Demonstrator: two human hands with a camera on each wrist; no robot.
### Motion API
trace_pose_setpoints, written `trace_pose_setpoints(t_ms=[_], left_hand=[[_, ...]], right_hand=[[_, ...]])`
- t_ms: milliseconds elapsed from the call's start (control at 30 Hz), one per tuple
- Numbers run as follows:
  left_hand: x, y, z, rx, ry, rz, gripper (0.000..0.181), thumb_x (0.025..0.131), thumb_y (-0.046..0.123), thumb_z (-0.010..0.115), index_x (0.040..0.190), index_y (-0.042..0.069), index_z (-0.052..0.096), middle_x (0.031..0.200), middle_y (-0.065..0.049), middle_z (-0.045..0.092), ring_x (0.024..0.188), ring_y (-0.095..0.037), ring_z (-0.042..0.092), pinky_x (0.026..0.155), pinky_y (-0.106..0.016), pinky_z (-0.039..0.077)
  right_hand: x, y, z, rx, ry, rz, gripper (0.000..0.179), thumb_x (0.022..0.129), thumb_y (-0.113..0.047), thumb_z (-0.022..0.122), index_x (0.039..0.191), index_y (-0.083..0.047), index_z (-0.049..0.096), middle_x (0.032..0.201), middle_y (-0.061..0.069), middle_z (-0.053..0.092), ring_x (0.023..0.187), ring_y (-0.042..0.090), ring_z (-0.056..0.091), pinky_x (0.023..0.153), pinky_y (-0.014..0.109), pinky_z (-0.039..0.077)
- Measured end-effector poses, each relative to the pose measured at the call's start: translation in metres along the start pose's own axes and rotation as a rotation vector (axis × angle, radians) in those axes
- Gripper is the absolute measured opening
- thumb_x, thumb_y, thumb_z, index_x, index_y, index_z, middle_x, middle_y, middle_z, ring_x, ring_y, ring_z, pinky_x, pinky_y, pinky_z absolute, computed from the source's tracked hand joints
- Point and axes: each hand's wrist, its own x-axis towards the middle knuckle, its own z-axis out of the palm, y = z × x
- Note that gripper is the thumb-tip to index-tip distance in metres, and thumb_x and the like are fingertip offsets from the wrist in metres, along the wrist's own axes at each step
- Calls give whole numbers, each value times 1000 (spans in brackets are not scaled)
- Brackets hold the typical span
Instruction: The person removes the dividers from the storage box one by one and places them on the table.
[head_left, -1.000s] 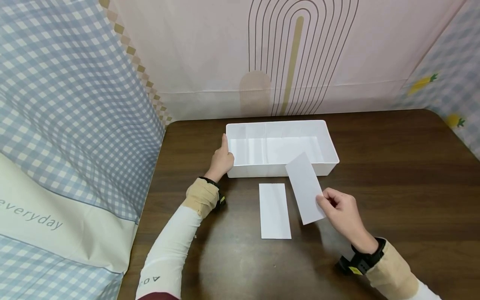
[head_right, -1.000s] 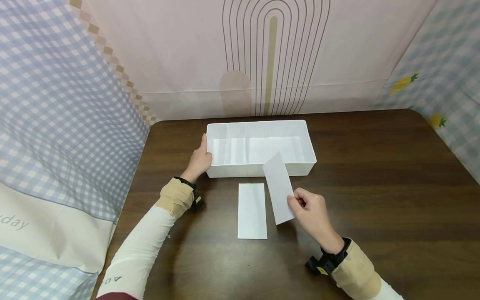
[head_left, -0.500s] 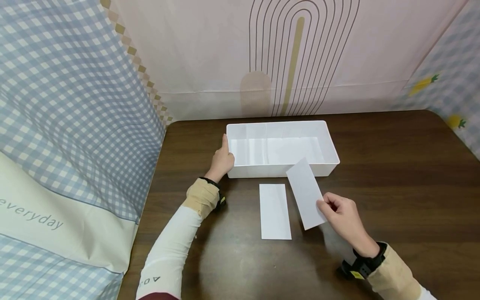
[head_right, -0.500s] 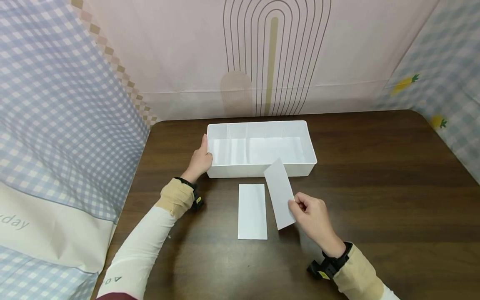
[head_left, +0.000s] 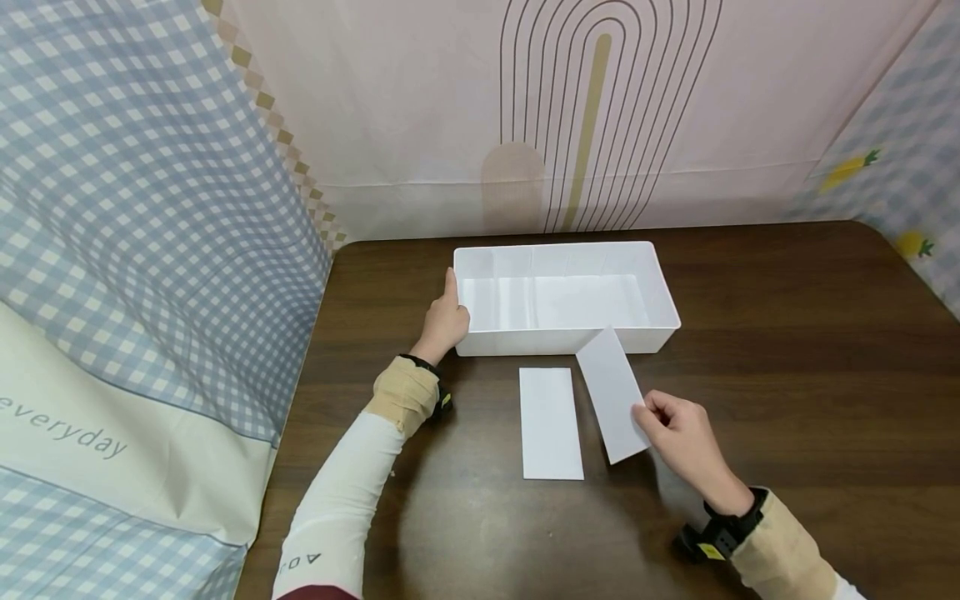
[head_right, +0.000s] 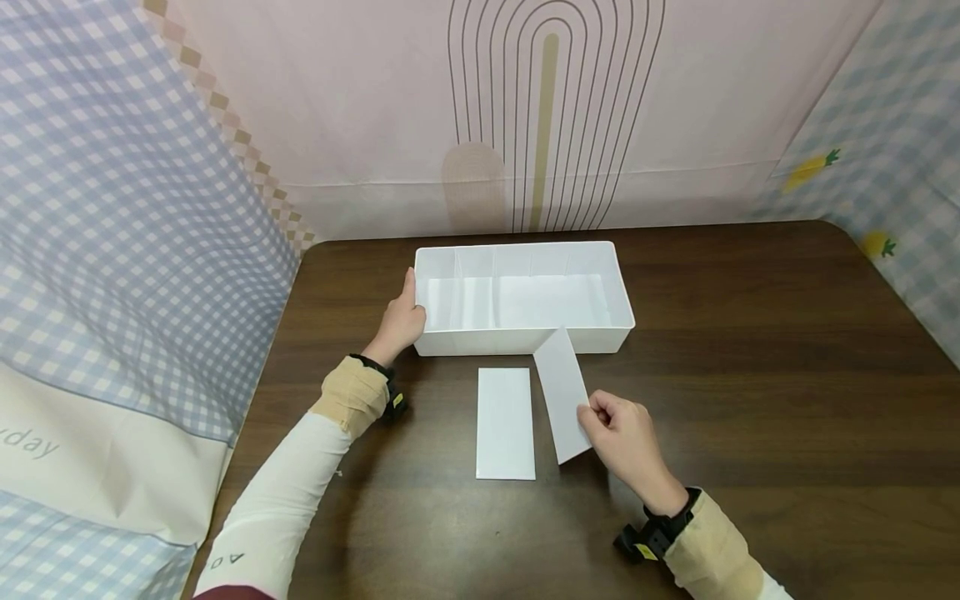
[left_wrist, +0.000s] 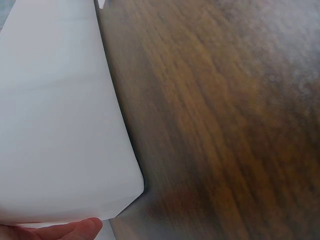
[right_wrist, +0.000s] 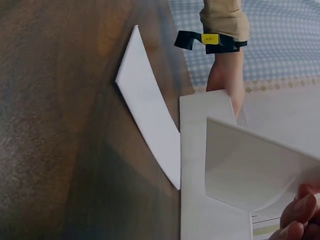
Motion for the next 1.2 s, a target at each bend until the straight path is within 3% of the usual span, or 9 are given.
trace_pose_setpoints(t_ms=[1200], left_hand=[[2, -3, 1, -3, 3, 19, 66, 85, 2, 27, 143, 8, -5, 52, -1, 36, 38, -11, 25, 36, -21, 24]], right_hand=[[-3, 14, 8, -141, -147, 207, 30, 80, -11, 54, 53, -8, 41, 49, -6, 28, 44, 5, 28, 45, 19, 24]])
